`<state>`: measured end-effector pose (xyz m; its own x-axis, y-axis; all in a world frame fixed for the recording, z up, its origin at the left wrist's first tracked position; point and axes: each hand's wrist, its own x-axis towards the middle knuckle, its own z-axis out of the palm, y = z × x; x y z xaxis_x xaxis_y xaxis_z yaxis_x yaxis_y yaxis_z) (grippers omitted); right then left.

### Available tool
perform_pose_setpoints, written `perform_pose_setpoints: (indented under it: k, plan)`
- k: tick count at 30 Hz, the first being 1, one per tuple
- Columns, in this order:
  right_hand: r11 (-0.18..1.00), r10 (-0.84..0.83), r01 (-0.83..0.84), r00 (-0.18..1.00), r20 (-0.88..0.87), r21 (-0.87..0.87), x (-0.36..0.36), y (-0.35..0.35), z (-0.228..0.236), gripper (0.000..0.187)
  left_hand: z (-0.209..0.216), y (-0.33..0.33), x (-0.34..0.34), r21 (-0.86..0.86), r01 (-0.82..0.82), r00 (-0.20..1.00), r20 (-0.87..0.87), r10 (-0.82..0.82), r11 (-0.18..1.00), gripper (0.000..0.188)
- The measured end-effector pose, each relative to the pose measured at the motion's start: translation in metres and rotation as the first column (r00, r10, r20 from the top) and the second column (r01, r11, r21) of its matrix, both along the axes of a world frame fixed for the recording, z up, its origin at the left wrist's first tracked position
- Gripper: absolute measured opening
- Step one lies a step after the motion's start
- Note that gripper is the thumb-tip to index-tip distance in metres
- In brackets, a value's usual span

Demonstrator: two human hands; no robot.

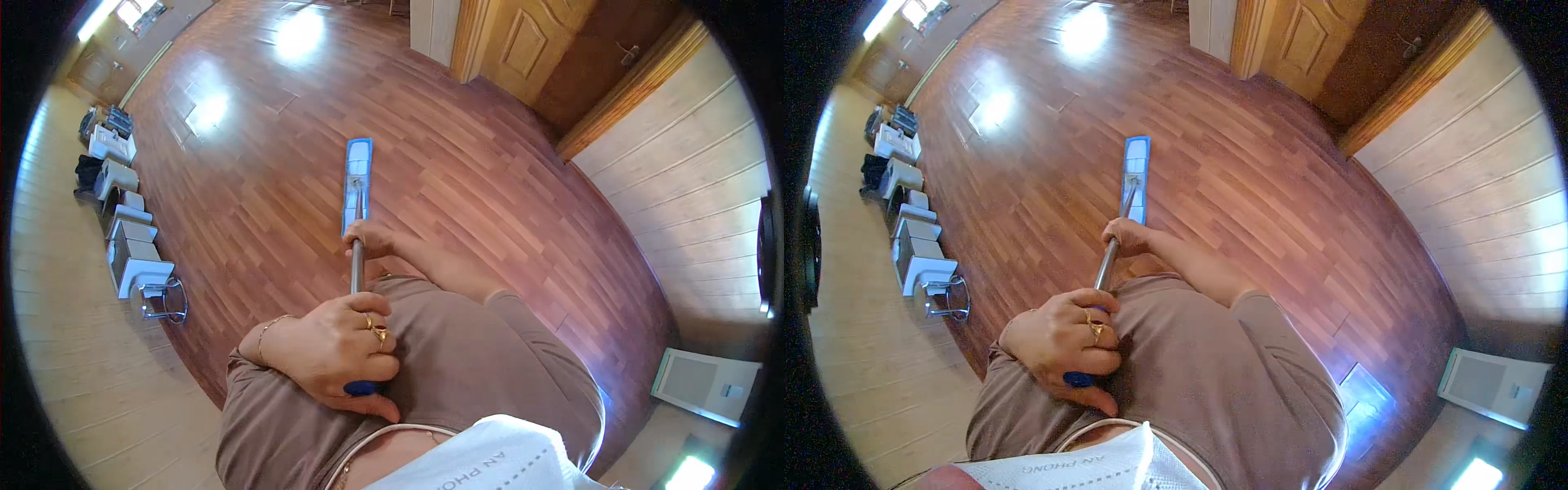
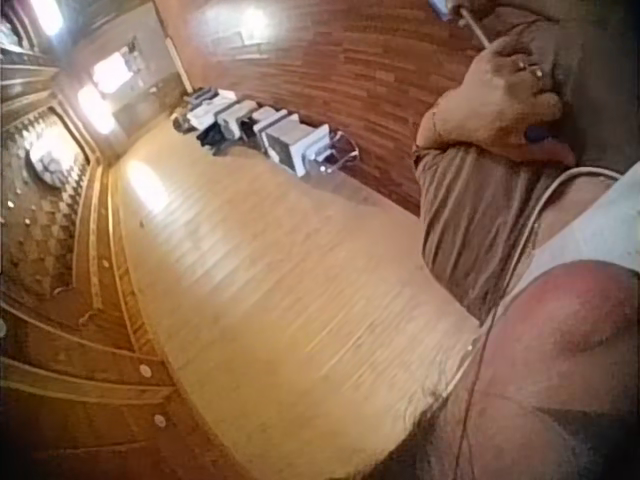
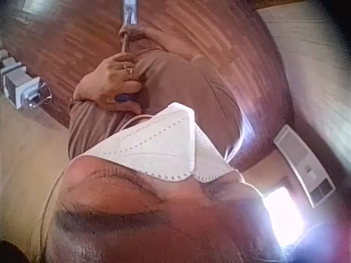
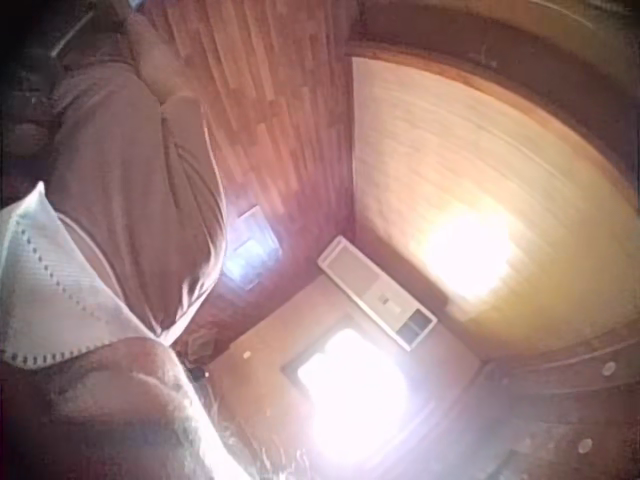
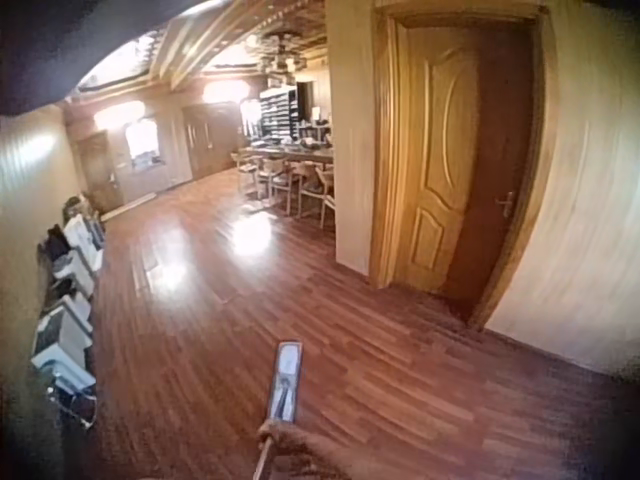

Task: The recorder is using a flat mop to clean a wooden floor in a large room.

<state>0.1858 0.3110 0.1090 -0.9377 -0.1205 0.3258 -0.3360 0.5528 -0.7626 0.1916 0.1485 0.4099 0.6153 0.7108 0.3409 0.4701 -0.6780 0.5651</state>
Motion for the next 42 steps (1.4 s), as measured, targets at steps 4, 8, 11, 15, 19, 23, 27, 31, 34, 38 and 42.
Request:
perform_pose_setpoints:
  k: [4, 8, 11, 15, 19, 23, 27, 31, 34, 38, 42]
  plan:
    - [0.996, -0.033, 0.026, 0.996, 0.087, 0.085, -0.018, -0.009, -0.004, 0.007, 0.009, -0.015, -0.024, -0.004, -0.016, 1.0, 0.006, 0.016, 1.0, 0.044]
    - [0.989, -0.109, 0.103, 0.992, 0.061, 0.102, -0.016, -0.01, -0.009, 0.009, 0.011, -0.014, -0.037, 0.043, 0.029, 0.998, 0.059, -0.032, 0.999, 0.045]
    - [0.988, -0.145, 0.144, 0.989, 0.017, 0.049, -0.016, 0.005, 0.016, 0.015, 0.02, -0.012, -0.047, 0.061, 0.064, 0.996, 0.056, -0.067, 0.996, 0.044]
    - [0.949, -0.269, 0.25, 0.96, 0.083, 0.191, 0.003, 0.019, 0.024, 0.013, 0.021, -0.005, -0.066, 0.043, 0.161, 0.986, 0.021, -0.163, 0.986, 0.051]
    - [0.893, -0.411, 0.373, 0.904, 0.12, 0.251, 0.036, 0.045, 0.031, 0.011, 0.014, 0.022, -0.076, 0.043, 0.266, 0.962, 0.046, -0.268, 0.963, 0.05]
    - [0.805, -0.585, 0.553, 0.8, 0.132, 0.218, 0.08, 0.071, 0.027, 0.013, 0.003, 0.058, -0.069, 0.037, 0.341, 0.93, 0.136, -0.343, 0.939, 0.05]
    - [0.685, -0.726, 0.706, 0.683, 0.08, 0.178, 0.131, 0.087, 0.029, 0.019, -0.005, 0.096, -0.053, 0.077, 0.417, 0.874, 0.239, -0.423, 0.906, 0.05]
    - [0.546, -0.838, 0.792, 0.515, 0.181, 0.273, 0.186, 0.098, 0.027, 0.012, -0.01, 0.132, -0.027, 0.086, 0.488, 0.8, 0.354, -0.484, 0.869, 0.051]
    - [0.447, -0.89, 0.855, 0.397, 0.224, 0.262, 0.218, 0.096, 0.027, 0.012, -0.016, 0.154, -0.018, 0.079, 0.539, 0.749, 0.41, -0.52, 0.839, 0.051]
    - [0.198, -0.98, 0.937, 0.186, 0.069, 0.288, 0.277, 0.088, 0.013, 0.022, -0.028, 0.189, 0.013, -0.014, 0.641, 0.682, 0.469, -0.561, 0.768, 0.049]
    - [0.049, -0.99, 0.965, 0.013, 0.138, 0.256, 0.334, 0.086, -0.007, 0.017, -0.039, 0.216, 0.047, -0.13, 0.695, 0.664, 0.495, -0.56, 0.707, 0.031]
